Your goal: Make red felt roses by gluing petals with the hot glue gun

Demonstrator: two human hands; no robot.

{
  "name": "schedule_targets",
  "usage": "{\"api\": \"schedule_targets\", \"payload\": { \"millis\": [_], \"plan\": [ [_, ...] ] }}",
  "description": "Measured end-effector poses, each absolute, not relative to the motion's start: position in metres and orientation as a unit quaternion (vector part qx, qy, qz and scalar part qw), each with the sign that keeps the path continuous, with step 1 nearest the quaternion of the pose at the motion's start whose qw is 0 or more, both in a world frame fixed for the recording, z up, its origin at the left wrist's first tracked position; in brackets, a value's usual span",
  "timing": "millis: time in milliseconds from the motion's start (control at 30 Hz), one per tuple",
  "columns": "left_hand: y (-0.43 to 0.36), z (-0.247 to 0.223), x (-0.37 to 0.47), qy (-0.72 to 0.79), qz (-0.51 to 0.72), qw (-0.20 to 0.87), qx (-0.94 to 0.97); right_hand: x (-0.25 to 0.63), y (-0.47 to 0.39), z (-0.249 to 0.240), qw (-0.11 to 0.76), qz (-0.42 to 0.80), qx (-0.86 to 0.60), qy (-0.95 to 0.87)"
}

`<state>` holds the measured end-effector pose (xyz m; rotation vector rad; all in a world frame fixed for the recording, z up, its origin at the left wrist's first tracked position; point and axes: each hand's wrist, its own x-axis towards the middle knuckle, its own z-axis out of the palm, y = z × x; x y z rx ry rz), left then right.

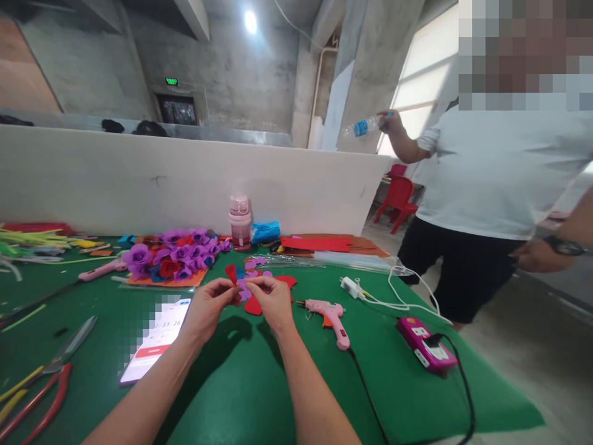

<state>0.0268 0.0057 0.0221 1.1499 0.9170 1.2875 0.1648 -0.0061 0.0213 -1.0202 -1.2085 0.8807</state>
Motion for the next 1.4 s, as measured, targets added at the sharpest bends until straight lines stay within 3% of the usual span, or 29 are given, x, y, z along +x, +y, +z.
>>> {"api": "schedule_targets", "payload": {
  "millis": [500,767,1133,1400],
  "plan": [
    [0.006,0.021,0.03,0.393,0.542,0.573,0.473,0.165,-0.001,0.015,0.602,0.332,-0.463,-0.559],
    [0.005,0.021,0.03,0.38,0.537,0.582,0.478,0.162,-0.003,0.017,0.599,0.377,-0.439,-0.554],
    [0.005,0.016,0.032,0.358,0.556,0.572,0.485,0.154,-0.008,0.018,0.597,0.264,-0.415,-0.634],
    [0.002,0.017,0.038,0.39,0.573,0.534,0.484,0.153,-0.005,0.013,0.612,0.267,-0.42,-0.614]
  ]
}}
